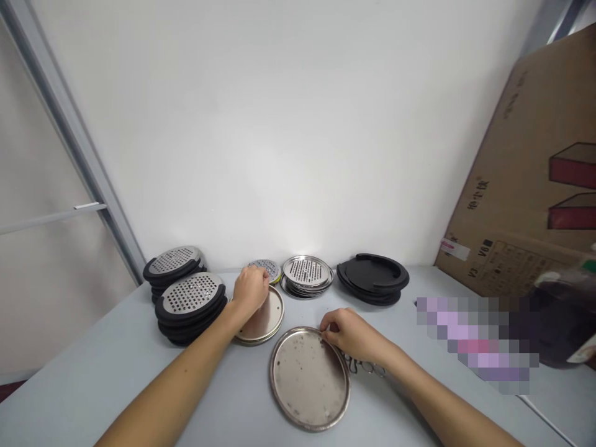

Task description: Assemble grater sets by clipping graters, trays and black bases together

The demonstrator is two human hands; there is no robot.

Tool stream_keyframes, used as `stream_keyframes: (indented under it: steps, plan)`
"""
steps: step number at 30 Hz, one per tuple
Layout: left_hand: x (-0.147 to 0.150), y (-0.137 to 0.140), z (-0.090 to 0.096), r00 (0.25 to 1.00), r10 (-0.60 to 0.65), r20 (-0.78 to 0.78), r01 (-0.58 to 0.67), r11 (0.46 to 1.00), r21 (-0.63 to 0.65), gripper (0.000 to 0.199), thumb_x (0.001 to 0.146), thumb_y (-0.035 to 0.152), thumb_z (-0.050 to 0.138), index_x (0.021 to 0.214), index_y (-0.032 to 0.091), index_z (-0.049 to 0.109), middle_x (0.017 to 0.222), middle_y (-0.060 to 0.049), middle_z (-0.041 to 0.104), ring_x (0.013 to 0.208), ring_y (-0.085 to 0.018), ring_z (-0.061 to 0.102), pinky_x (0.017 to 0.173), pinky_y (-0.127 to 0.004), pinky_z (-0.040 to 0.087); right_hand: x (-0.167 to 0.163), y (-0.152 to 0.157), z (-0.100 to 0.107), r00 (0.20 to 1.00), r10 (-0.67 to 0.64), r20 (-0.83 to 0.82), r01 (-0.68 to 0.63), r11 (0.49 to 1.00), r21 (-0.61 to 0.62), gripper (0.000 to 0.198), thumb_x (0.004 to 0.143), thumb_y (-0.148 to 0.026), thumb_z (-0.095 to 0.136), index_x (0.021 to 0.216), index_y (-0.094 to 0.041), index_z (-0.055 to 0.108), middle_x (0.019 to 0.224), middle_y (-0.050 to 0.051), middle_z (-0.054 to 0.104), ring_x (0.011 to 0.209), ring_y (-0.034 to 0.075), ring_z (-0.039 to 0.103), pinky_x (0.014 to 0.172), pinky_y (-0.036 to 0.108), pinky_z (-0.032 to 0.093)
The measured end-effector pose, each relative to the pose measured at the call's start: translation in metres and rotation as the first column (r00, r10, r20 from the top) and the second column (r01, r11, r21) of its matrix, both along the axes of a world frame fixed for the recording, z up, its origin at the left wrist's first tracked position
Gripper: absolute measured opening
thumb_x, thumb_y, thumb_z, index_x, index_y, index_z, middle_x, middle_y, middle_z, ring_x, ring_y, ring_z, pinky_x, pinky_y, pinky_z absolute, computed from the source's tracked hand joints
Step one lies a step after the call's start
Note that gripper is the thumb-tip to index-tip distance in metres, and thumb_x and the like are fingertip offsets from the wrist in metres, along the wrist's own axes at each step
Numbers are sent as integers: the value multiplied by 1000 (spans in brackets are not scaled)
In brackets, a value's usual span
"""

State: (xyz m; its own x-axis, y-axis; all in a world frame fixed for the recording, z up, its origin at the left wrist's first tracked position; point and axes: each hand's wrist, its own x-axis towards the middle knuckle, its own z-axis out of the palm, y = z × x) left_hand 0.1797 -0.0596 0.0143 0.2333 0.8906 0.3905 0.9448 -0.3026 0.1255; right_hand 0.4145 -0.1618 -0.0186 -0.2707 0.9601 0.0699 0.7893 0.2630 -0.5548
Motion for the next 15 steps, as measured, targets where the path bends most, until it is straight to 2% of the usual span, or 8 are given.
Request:
stream_keyframes:
  steps: [9, 15]
  plan:
    - [8, 24, -9, 992, 96, -83, -96, 995, -4, 21, 89, 24, 50, 94, 20, 70, 104, -10, 66, 103, -26, 56, 84, -34, 45, 0, -1, 0, 1000, -7, 15, 7, 1000, 5, 20, 77, -19, 56, 83, -18, 75, 71, 3, 71, 62, 14, 59, 56, 22, 37]
    - [10, 25, -10, 987, 62, -147, -61, 998, 9, 26, 91, 21, 44, 98, 16, 69, 106, -13, 65, 107, -28, 53, 87, -36, 43, -1, -1, 1, 1000, -6, 10, 5, 1000, 13, 20, 77, -18, 56, 83, -18, 76, 69, 3, 71, 61, 14, 60, 55, 21, 36]
